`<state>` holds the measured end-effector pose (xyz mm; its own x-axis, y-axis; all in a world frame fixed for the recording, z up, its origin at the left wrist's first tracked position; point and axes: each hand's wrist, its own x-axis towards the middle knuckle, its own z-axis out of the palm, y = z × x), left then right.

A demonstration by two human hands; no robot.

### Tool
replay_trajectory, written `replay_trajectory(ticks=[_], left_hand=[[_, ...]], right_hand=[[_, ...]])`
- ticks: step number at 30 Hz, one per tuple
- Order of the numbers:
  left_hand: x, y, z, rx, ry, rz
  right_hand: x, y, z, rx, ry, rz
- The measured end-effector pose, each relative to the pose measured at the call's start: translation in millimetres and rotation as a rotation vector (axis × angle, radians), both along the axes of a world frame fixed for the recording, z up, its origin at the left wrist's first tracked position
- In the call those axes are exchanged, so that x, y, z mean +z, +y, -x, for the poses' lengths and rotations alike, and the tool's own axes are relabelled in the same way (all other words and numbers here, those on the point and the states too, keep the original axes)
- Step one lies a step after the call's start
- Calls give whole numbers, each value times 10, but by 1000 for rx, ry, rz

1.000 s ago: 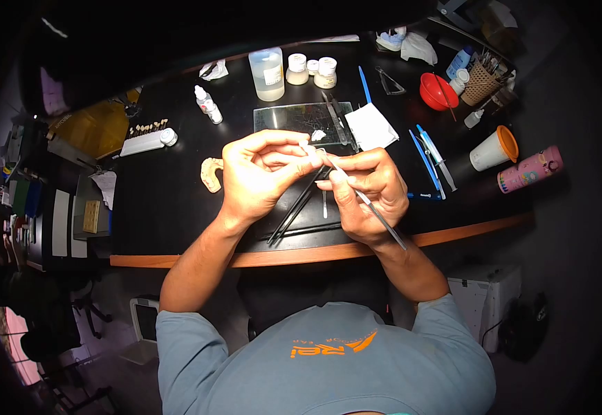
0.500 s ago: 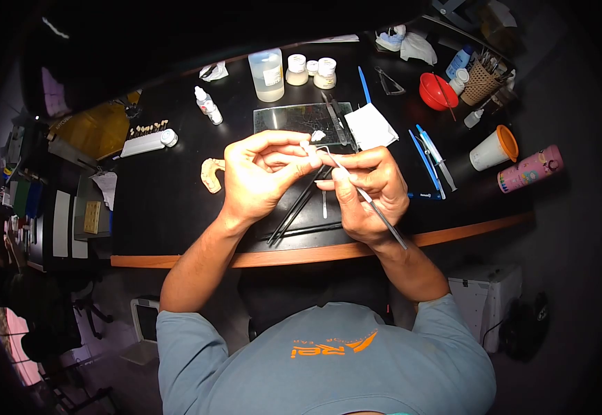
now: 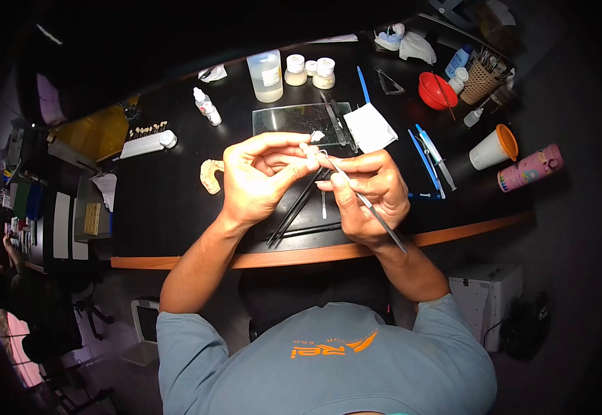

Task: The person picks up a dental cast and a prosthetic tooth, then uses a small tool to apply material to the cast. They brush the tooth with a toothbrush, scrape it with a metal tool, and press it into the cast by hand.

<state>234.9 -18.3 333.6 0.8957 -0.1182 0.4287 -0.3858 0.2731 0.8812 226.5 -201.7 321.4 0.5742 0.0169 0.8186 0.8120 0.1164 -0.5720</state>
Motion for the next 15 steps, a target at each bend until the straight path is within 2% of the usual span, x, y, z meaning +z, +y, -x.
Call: replay_trajectory(ticks=[8, 15], left_hand=[[-19, -3, -15, -6, 24, 6], [-16, 2, -37, -17, 45, -4]], right_hand=[[-3, -56, -24, 2, -69, 128], [5, 2, -17, -31, 76, -38]])
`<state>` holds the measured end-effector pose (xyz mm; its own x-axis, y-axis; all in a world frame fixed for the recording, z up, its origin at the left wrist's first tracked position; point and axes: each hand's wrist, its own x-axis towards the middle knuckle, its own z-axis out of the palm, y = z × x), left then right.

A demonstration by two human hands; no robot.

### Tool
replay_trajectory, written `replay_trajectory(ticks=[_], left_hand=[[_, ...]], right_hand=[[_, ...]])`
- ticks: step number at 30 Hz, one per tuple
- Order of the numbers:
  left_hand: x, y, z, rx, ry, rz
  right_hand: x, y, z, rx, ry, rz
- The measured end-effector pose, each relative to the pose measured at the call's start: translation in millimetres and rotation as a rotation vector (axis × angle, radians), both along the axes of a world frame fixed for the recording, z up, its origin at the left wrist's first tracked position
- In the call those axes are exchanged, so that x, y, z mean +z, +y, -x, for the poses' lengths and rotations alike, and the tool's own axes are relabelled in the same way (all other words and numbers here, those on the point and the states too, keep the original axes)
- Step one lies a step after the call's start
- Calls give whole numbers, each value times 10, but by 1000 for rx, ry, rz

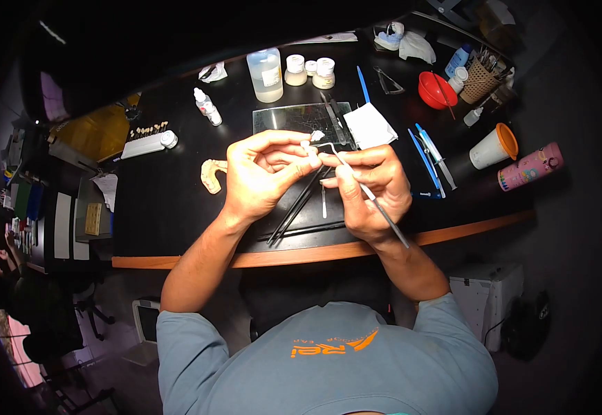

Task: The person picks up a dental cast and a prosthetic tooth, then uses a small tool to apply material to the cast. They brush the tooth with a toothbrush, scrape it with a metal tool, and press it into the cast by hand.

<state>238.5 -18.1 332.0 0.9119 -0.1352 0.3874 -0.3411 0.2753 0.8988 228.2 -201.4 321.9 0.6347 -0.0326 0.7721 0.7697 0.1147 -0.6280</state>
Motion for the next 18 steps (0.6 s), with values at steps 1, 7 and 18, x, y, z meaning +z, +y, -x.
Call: replay_trajectory(ticks=[1, 7, 18], left_hand=[[-3, 8, -9, 1, 0, -20], [32, 155, -94, 410, -227, -623], [166, 1086, -125, 703, -2, -523]], right_hand=[[19, -30, -4, 11, 40, -30], [213, -767, -299, -149, 356, 71], [229, -1391, -451, -504, 528, 1298]])
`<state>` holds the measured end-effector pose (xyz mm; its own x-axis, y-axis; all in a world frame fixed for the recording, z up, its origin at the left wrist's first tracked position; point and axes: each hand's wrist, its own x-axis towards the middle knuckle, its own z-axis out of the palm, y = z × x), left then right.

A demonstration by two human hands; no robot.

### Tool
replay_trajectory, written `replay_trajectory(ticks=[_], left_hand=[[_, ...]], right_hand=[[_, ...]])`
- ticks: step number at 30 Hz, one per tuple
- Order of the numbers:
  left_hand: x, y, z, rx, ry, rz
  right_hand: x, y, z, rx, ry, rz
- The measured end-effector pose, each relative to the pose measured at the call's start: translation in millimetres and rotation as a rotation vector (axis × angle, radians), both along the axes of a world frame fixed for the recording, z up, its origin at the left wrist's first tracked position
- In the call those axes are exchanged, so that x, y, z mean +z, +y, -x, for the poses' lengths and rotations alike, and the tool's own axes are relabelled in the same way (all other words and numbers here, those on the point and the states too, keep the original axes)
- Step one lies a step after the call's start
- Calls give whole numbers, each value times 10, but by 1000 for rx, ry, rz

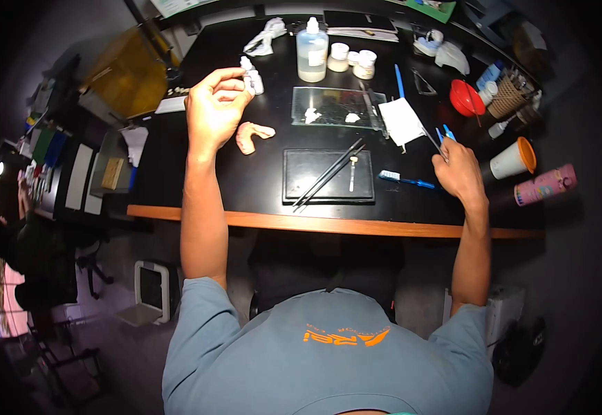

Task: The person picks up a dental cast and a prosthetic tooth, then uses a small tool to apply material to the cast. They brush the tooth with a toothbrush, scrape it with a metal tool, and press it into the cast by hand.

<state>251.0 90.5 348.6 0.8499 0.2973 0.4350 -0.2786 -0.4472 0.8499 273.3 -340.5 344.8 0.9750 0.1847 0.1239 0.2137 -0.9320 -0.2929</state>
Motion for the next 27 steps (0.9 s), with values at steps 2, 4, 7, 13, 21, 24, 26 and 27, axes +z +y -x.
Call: replay_trajectory(ticks=[2, 4, 7, 13, 21, 24, 26, 27], left_hand=[[-62, 171, 47, 5, 112, -88], [-113, 254, 58, -73, 166, -138], [-102, 300, 44, -198, 179, -436], [-88, 303, -52, -389, 300, -649], [-99, 261, -59, -387, 377, -597], [-48, 222, -7, -379, 396, -529], [-70, 277, 13, -357, 320, -479], [-80, 295, 30, -344, 284, -453]], right_hand=[[-36, -78, 39, 3, 33, -8], [-58, -147, 74, 39, 31, -49], [-106, -189, 111, 36, 57, -104], [-191, -230, 199, 43, 14, -181], [-159, -244, 293, 14, -8, -238], [-160, -249, 290, 0, 22, -226], [-121, -231, 318, 7, 39, -199], [-99, -223, 334, 12, 48, -186]])
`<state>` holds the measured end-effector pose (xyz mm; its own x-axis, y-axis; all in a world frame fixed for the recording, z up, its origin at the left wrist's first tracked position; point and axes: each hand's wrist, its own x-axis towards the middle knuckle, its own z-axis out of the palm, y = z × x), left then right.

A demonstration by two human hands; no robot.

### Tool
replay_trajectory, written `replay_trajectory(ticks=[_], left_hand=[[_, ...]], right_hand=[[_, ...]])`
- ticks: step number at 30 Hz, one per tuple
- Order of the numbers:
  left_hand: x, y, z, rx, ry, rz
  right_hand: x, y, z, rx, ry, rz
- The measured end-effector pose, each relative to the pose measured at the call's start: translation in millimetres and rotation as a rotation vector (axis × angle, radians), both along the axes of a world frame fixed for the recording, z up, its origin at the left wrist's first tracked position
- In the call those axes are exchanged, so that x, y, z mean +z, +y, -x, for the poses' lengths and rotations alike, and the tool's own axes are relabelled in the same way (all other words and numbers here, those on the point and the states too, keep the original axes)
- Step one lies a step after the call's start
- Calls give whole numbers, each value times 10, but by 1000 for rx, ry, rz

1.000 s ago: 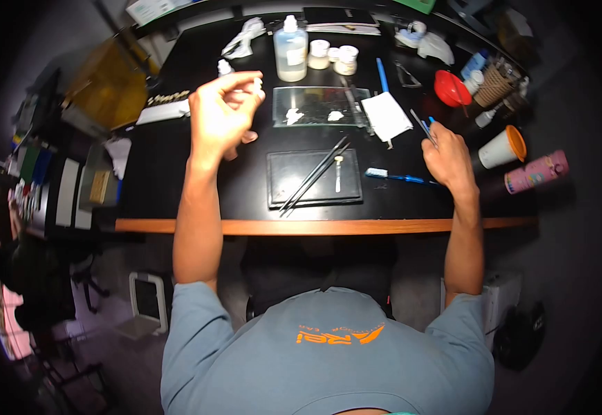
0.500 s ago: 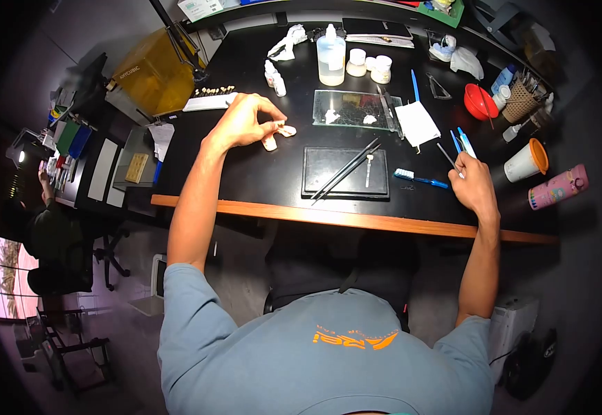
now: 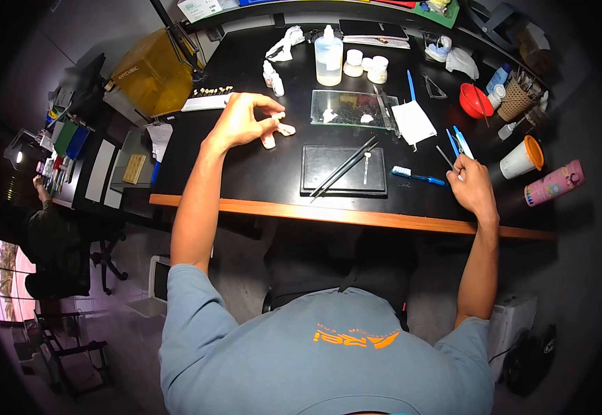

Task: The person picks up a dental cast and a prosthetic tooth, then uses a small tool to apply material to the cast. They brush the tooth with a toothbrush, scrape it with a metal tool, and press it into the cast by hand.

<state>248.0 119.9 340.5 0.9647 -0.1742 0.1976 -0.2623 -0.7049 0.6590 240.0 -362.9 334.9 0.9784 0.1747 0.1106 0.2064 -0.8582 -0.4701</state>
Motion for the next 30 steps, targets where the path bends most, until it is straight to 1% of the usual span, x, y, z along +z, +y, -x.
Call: replay_trajectory(ticks=[3, 4, 7, 11, 17, 19, 22, 26, 29, 30], left_hand=[[-37, -3, 71, 99, -84, 42], [-78, 24, 87, 86, -155, 15], [-152, 47, 156, 80, -163, 95], [-222, -16, 221, 137, -181, 67], [-327, -292, 394, 333, -369, 28], [-418, -353, 407, 376, -336, 90], [-463, -317, 353, 345, -430, -19], [-418, -182, 227, 221, -339, -11], [-353, -107, 189, 172, -351, -34], [-332, -116, 198, 217, -286, 33]], right_hand=[[33, 0, 18, -1, 30, 18], [30, 0, 15, -5, 31, 12], [13, -11, -11, -14, 21, -2], [-69, -35, -74, -12, -27, -18], [-60, -21, -65, 2, -24, -3], [-58, -43, -78, 21, -9, 4], [-65, -74, -118, 47, -2, -3], [-101, -106, -142, 47, -21, -17], [-144, -135, -140, 50, -44, -45], [-168, -141, -134, 52, -54, -57]])
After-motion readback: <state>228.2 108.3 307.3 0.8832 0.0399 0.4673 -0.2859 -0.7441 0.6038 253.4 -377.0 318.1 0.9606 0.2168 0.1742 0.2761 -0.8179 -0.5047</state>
